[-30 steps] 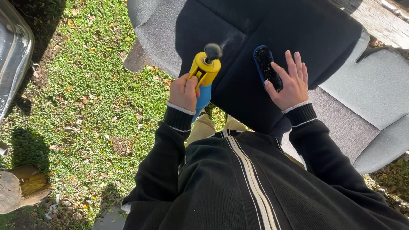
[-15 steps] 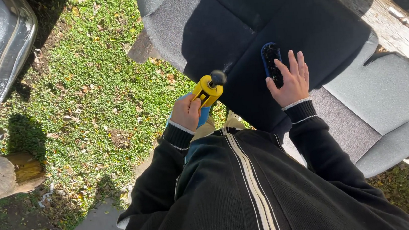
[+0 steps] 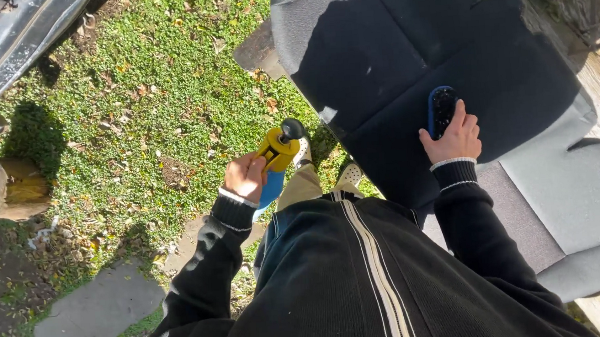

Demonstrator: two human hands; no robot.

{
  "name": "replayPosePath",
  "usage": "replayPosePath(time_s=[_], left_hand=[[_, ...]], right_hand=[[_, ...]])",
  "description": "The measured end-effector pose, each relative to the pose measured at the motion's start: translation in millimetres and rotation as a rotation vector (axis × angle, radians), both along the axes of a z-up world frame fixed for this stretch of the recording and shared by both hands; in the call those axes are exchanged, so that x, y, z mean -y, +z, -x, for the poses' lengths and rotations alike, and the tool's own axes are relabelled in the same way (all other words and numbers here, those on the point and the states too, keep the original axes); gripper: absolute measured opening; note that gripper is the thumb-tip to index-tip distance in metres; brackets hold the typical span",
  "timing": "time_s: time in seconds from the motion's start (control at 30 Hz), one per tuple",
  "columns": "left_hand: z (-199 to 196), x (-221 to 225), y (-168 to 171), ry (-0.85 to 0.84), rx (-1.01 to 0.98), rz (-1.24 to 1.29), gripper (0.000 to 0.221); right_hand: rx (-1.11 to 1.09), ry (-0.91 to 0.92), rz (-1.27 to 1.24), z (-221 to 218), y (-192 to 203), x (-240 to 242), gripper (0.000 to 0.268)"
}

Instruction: Cleaning a detached car seat by spraying cleaning solution and scrubbing with a brush.

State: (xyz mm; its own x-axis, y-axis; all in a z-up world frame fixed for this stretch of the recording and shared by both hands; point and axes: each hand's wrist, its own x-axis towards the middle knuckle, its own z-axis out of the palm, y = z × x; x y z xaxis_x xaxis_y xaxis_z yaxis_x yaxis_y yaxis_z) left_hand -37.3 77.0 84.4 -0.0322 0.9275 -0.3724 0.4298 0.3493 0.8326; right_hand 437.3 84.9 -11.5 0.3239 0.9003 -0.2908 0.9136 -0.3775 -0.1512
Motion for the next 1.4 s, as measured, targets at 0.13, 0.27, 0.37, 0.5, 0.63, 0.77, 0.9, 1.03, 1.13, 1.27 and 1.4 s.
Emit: replayPosePath(time_s=[0.13,0.27,0.37,0.5,0.63,0.77,0.9,1.03,1.13,1.27,1.4], left_hand=[[26,-28,-13,0.049,-0.007,-0.069,0.043],[38,-75,3,0.095,-0.032,-0.193,0.041],[49,-111,-5,0.108,-0.045,-0.265,0.041],[52,-158,4,0.084,-0.051,-0.309,0.041],[54,-196,-13,0.140,-0.012,-0.342,0.042],[36,-230,-53,0.301,-0.030,-0.387,0.041],[23,-238,-120,0.425,0.088,-0.403,0.029],[14,-232,-153,0.362,0.326,-0.555,0.041],[10,-225,-142,0.316,0.205,-0.513,0.048],[20,-223,-136,0.210,-0.067,-0.329,0.053],[27,-194,-158,0.207,-0.136,-0.464,0.062]], right_hand=[[0.064,-0.095,0.023,-3,-2,-4,0.114],[-0.002,-0.188,0.096,-6,0,-8,0.103],[-0.057,-0.278,0.178,-5,3,-10,0.097],[-0.164,-0.365,0.261,-28,-29,10,0.102],[-0.480,-0.497,0.123,17,29,13,0.090],[-0.662,-0.572,0.073,73,88,-2,0.123],[-0.687,-0.539,0.092,120,118,-36,0.134],[-0.774,-0.482,0.074,137,118,-50,0.131],[-0.943,-0.374,-0.019,120,73,-40,0.113],[-1.289,-0.235,-0.126,128,46,-41,0.070],[-1.417,-0.218,-0.063,148,35,-47,0.073]])
